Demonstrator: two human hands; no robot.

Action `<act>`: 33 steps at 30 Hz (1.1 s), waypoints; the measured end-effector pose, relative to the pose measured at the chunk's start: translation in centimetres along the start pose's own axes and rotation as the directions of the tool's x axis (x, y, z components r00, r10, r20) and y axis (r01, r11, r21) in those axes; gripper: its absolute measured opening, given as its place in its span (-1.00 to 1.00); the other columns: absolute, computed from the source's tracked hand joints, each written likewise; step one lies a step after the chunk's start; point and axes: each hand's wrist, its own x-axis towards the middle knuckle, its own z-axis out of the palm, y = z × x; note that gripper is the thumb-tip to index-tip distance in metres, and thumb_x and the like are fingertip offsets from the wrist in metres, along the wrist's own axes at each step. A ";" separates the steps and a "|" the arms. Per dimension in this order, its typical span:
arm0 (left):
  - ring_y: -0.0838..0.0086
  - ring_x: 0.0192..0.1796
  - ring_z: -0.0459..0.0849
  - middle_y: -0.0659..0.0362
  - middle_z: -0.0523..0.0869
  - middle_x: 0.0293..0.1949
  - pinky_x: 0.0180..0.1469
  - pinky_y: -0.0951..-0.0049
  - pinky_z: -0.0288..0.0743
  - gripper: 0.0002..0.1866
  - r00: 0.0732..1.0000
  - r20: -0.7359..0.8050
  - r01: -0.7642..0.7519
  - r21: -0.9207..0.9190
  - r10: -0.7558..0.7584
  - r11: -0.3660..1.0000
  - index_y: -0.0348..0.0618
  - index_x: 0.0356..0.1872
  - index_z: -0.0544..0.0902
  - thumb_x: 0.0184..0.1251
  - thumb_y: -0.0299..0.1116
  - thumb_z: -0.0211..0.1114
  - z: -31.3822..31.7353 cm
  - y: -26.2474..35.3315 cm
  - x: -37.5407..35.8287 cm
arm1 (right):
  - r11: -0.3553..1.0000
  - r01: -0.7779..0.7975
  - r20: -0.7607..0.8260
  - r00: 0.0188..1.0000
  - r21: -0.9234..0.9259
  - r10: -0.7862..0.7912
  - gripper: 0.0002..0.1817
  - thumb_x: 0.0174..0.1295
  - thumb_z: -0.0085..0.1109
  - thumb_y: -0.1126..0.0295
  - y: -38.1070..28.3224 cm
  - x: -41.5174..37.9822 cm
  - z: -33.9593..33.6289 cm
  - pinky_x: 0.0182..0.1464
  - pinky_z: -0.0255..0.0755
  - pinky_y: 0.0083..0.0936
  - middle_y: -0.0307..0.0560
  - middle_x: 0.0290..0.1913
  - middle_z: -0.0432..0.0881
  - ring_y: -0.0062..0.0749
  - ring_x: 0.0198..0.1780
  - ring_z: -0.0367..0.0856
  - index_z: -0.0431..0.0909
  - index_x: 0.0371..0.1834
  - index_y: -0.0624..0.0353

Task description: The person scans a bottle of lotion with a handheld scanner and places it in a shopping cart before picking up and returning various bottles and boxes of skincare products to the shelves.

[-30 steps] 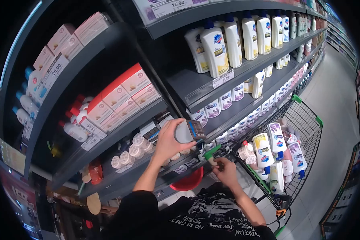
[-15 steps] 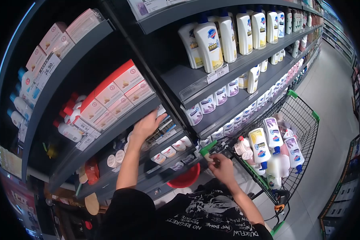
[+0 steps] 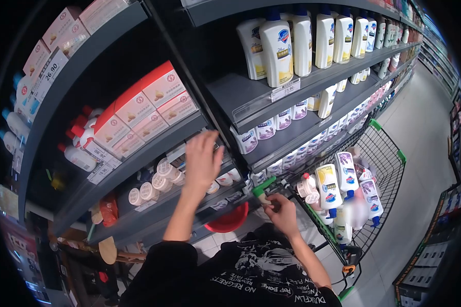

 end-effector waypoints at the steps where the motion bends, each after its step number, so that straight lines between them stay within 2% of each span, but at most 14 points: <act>1: 0.07 0.07 0.61 -0.08 0.65 -0.05 0.11 0.19 0.46 -0.64 1.000 0.008 -0.009 -0.164 0.011 0.986 -0.26 0.02 0.60 0.25 -0.30 0.32 1.3 2.0 -1.0 | 1.000 -0.020 -0.003 1.000 0.010 0.020 -0.75 0.03 0.30 0.50 -0.1 0.0 0.0 -0.25 0.57 -0.49 -0.01 -0.30 0.72 -0.39 -0.33 0.73 0.63 -0.19 0.31; 2: 0.11 -0.03 0.66 -0.03 0.68 -0.14 0.01 0.23 0.52 -0.72 1.000 0.012 -0.016 -0.324 0.021 0.946 -0.24 -0.06 0.64 0.22 -0.39 0.33 2.9 4.2 -2.2 | 0.999 -0.040 -0.006 0.999 0.017 0.040 -0.76 0.03 0.31 0.51 -0.1 0.1 -0.1 -0.26 0.56 -0.51 -0.04 -0.30 0.72 -0.45 -0.34 0.72 0.62 -0.19 0.32; 4: 0.16 -0.17 0.70 0.02 0.71 -0.20 -0.11 0.33 0.56 -0.82 0.979 0.198 0.160 -0.641 -0.040 0.750 -0.22 -0.15 0.67 0.24 -0.45 0.29 6.4 8.3 -4.7 | 0.992 -0.106 0.049 0.993 0.064 0.103 -0.76 0.04 0.31 0.52 0.2 0.3 -0.5 -0.24 0.55 -0.53 -0.07 -0.31 0.72 -0.51 -0.32 0.69 0.62 -0.19 0.34; 8: 0.19 -0.29 0.71 0.03 0.69 -0.28 -0.24 0.35 0.56 -0.84 0.946 0.310 0.305 -0.748 -0.097 0.590 -0.26 -0.17 0.64 0.24 -0.49 0.28 10.8 13.7 -7.4 | 0.962 -0.210 0.145 0.972 0.176 0.186 -0.80 0.08 0.31 0.58 0.3 0.0 -3.1 -0.21 0.48 -0.62 -0.20 -0.28 0.70 -0.65 -0.26 0.60 0.61 -0.20 0.34; 10: 0.21 -0.34 0.70 0.07 0.68 -0.36 -0.31 0.32 0.55 -0.88 0.952 0.276 0.307 -0.836 -0.135 0.454 -0.21 -0.22 0.65 0.23 -0.46 0.29 13.0 14.9 -9.2 | 0.971 -0.241 0.261 0.937 -0.006 0.234 -0.77 0.12 0.29 0.60 0.5 -0.4 -6.2 -0.07 0.51 -0.59 -0.19 -0.22 0.69 -0.61 -0.17 0.60 0.61 -0.13 0.38; 12: 0.19 -0.41 0.68 0.13 0.65 -0.45 -0.41 0.26 0.54 -0.95 0.980 0.201 0.129 -0.638 0.003 0.759 -0.13 -0.35 0.61 0.19 -0.42 0.28 13.6 14.9 -10.5 | 0.933 -0.343 0.189 0.928 0.105 0.320 -0.75 0.15 0.27 0.61 -0.3 -1.3 -9.0 -0.02 0.51 -0.58 -0.16 -0.19 0.70 -0.59 -0.16 0.61 0.61 -0.07 0.37; 14: 0.22 -0.47 0.66 0.16 0.61 -0.53 -0.43 0.25 0.53 -0.95 0.987 0.158 0.104 -0.567 -0.016 0.818 -0.09 -0.42 0.59 0.14 -0.42 0.30 13.4 15.5 -10.1 | 0.904 -0.388 0.032 0.921 0.181 0.389 -0.76 0.20 0.23 0.59 1.0 -1.9 -11.9 -0.05 0.50 -0.60 -0.18 -0.24 0.69 -0.57 -0.18 0.62 0.61 -0.06 0.38; 16: 0.22 -0.48 0.65 0.16 0.61 -0.52 -0.45 0.25 0.52 -0.94 0.989 0.144 0.114 -0.571 -0.037 0.813 -0.10 -0.42 0.59 0.13 -0.42 0.31 13.2 15.4 -10.1 | 0.909 -0.399 -0.081 0.909 0.120 0.409 -0.74 0.22 0.25 0.51 2.1 -1.5 -14.6 -0.14 0.51 -0.59 -0.14 -0.25 0.70 -0.55 -0.23 0.64 0.61 -0.05 0.40; 19: 0.20 -0.50 0.65 0.14 0.64 -0.50 -0.46 0.25 0.50 -0.92 0.988 0.141 0.128 -0.571 -0.057 0.811 -0.11 -0.37 0.62 0.09 -0.47 0.32 13.3 15.2 -10.1 | 0.885 -0.434 -0.178 0.896 -0.167 0.406 -0.70 0.18 0.23 0.47 3.2 0.5 -16.5 -0.21 0.54 -0.54 -0.01 -0.30 0.73 -0.49 -0.28 0.68 0.61 -0.05 0.39; 22: 0.20 -0.50 0.65 0.12 0.67 -0.49 -0.45 0.26 0.49 -0.89 0.986 0.151 0.139 -0.561 -0.064 0.816 -0.14 -0.33 0.65 0.07 -0.50 0.32 13.4 15.0 -10.0 | 0.840 -0.305 -0.088 0.950 -0.449 0.298 -0.50 0.05 0.34 0.33 8.5 2.5 -16.8 -0.21 0.56 -0.46 0.12 -0.27 0.73 -0.26 -0.30 0.72 0.55 0.05 0.41; 26: 0.21 -0.50 0.66 0.13 0.67 -0.49 -0.46 0.25 0.48 -0.88 0.986 0.137 0.156 -0.571 -0.094 0.806 -0.13 -0.34 0.64 0.06 -0.50 0.32 13.6 14.8 -9.9 | 0.832 -0.232 0.054 0.953 -0.505 0.298 -0.33 0.02 0.39 0.19 12.4 5.5 -14.3 -0.21 0.58 -0.40 0.15 -0.23 0.72 -0.18 -0.30 0.72 0.47 0.16 0.40; 28: 0.22 -0.50 0.66 0.14 0.67 -0.50 -0.46 0.26 0.48 -0.88 0.985 0.133 0.163 -0.571 -0.105 0.805 -0.12 -0.34 0.65 0.05 -0.49 0.33 13.6 14.8 -9.8 | 0.826 -0.330 -0.047 0.936 -0.458 0.348 -0.17 0.02 0.41 0.03 12.6 7.1 -12.3 -0.27 0.59 -0.38 0.18 -0.22 0.70 -0.17 -0.30 0.72 0.37 0.24 0.42; 29: 0.23 -0.49 0.66 0.15 0.67 -0.50 -0.47 0.26 0.47 -0.88 0.984 0.141 0.168 -0.573 -0.105 0.802 -0.10 -0.34 0.65 0.05 -0.48 0.33 13.6 14.8 -9.8 | 0.799 -0.492 -0.057 0.861 -0.345 0.505 -0.09 0.05 0.37 -0.10 11.5 7.6 -11.4 -0.29 0.59 -0.40 0.22 -0.19 0.69 -0.15 -0.28 0.73 0.34 0.23 0.48; 33: 0.26 -0.48 0.67 0.19 0.67 -0.50 -0.49 0.27 0.44 -0.90 0.983 0.149 0.172 -0.544 -0.107 0.821 -0.07 -0.36 0.64 0.06 -0.44 0.33 14.0 14.9 -9.7 | 0.704 -0.610 -0.052 0.768 -0.364 0.638 -0.13 0.05 0.41 -0.06 10.5 10.0 -10.2 -0.30 0.65 -0.38 0.18 -0.10 0.61 -0.20 -0.14 0.69 0.31 0.21 0.44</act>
